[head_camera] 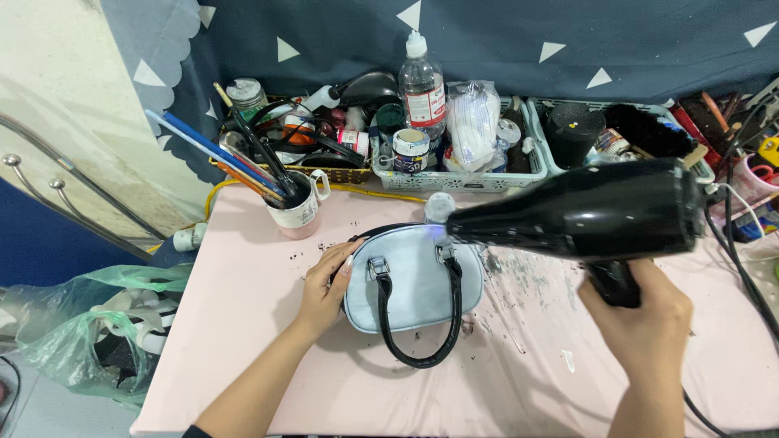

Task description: The person applies a liquid coating to the metal hardware of a blue handbag using a fine brush and dries the work with a hairdryer.

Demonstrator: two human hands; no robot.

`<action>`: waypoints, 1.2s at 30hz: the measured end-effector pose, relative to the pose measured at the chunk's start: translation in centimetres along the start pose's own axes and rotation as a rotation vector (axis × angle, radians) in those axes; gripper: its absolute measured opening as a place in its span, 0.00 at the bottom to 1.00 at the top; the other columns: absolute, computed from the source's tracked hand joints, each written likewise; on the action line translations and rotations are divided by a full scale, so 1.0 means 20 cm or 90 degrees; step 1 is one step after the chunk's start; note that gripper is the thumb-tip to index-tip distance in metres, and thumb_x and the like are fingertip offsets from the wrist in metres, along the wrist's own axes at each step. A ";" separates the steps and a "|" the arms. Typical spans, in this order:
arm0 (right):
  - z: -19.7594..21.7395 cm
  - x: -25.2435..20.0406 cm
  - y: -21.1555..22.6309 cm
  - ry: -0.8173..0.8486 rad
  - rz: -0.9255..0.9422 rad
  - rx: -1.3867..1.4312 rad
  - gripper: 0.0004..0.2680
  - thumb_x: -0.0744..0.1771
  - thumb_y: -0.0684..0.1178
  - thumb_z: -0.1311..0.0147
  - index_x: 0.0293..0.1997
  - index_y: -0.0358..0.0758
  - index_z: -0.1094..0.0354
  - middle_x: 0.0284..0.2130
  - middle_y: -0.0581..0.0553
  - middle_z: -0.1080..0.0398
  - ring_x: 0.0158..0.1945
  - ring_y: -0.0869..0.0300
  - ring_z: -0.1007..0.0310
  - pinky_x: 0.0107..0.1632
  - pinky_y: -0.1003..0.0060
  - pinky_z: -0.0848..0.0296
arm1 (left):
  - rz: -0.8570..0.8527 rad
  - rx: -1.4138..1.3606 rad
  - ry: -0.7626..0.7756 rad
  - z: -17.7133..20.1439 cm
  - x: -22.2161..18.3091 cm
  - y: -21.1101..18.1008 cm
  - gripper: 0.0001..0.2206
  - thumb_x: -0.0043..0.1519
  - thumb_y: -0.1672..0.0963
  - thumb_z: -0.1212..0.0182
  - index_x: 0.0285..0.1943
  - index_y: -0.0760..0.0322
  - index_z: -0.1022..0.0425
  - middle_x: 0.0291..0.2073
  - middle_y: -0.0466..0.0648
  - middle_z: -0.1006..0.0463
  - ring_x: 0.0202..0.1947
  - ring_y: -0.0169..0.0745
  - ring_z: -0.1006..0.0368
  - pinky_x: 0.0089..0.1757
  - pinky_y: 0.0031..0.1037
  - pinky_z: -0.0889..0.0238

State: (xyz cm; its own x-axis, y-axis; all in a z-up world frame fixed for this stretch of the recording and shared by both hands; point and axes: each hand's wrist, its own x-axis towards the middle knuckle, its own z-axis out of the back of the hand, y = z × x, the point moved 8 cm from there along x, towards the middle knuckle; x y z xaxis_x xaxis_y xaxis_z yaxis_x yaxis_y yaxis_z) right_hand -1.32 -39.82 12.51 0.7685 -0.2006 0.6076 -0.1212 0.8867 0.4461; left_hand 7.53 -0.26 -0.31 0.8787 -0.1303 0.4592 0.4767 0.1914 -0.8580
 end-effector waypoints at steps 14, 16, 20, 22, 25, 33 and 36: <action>0.00 -0.10 -0.21 -0.014 -0.010 -0.026 0.11 0.64 0.44 0.31 0.47 0.34 0.27 0.34 0.41 0.24 0.36 0.57 0.22 0.43 0.68 0.27 | -0.020 -0.013 0.002 0.00 0.00 -0.01 0.19 0.70 0.55 0.51 0.64 0.74 0.27 0.58 0.59 0.23 0.59 0.51 0.27 0.60 0.35 0.39; 0.02 -0.10 -0.17 -0.009 0.016 -0.043 0.11 0.63 0.44 0.30 0.46 0.35 0.27 0.34 0.41 0.24 0.35 0.56 0.22 0.42 0.68 0.27 | -0.019 -0.014 0.003 0.01 0.00 -0.01 0.19 0.70 0.55 0.51 0.64 0.74 0.27 0.58 0.59 0.23 0.60 0.51 0.27 0.60 0.35 0.39; 0.06 -0.10 -0.13 0.014 0.041 -0.058 0.10 0.62 0.43 0.32 0.44 0.34 0.26 0.33 0.41 0.24 0.33 0.56 0.22 0.40 0.68 0.27 | -0.016 -0.013 0.002 0.01 -0.01 0.00 0.19 0.70 0.55 0.51 0.63 0.73 0.27 0.58 0.59 0.23 0.60 0.51 0.27 0.60 0.34 0.39; 0.05 -0.10 -0.12 0.015 0.048 -0.061 0.10 0.61 0.42 0.31 0.43 0.34 0.26 0.32 0.40 0.25 0.31 0.55 0.23 0.38 0.67 0.28 | -0.016 -0.013 0.002 0.00 -0.01 0.00 0.19 0.70 0.55 0.51 0.64 0.73 0.27 0.58 0.59 0.23 0.60 0.51 0.27 0.60 0.34 0.39; 0.00 -0.11 -0.13 -0.006 0.046 -0.028 0.10 0.62 0.43 0.30 0.43 0.35 0.26 0.29 0.44 0.25 0.30 0.59 0.24 0.38 0.70 0.29 | -0.019 -0.005 0.001 0.00 0.00 0.00 0.19 0.70 0.55 0.51 0.64 0.73 0.27 0.58 0.59 0.23 0.60 0.51 0.27 0.60 0.34 0.39; 0.00 -0.16 -0.29 0.071 -0.003 0.025 0.10 0.57 0.41 0.29 0.34 0.37 0.27 0.20 0.47 0.27 0.20 0.64 0.28 0.30 0.71 0.33 | -0.011 -0.019 -0.003 0.01 0.01 0.01 0.18 0.71 0.56 0.52 0.64 0.73 0.27 0.56 0.59 0.22 0.58 0.50 0.27 0.60 0.34 0.39; 0.07 -0.19 -0.34 0.082 0.010 -0.033 0.10 0.58 0.42 0.29 0.36 0.37 0.25 0.24 0.47 0.26 0.24 0.65 0.26 0.34 0.73 0.30 | -0.004 -0.027 0.011 0.00 0.00 0.01 0.19 0.70 0.56 0.52 0.64 0.74 0.28 0.56 0.59 0.23 0.57 0.50 0.27 0.59 0.33 0.39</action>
State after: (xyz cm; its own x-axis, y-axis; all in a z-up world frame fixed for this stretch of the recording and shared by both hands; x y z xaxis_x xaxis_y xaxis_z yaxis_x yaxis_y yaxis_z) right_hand -4.19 -45.70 8.05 0.8419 -0.1348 0.5225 -0.1030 0.9104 0.4008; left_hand 7.68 -0.13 -0.52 0.8747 -0.1477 0.4616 0.4810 0.1488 -0.8640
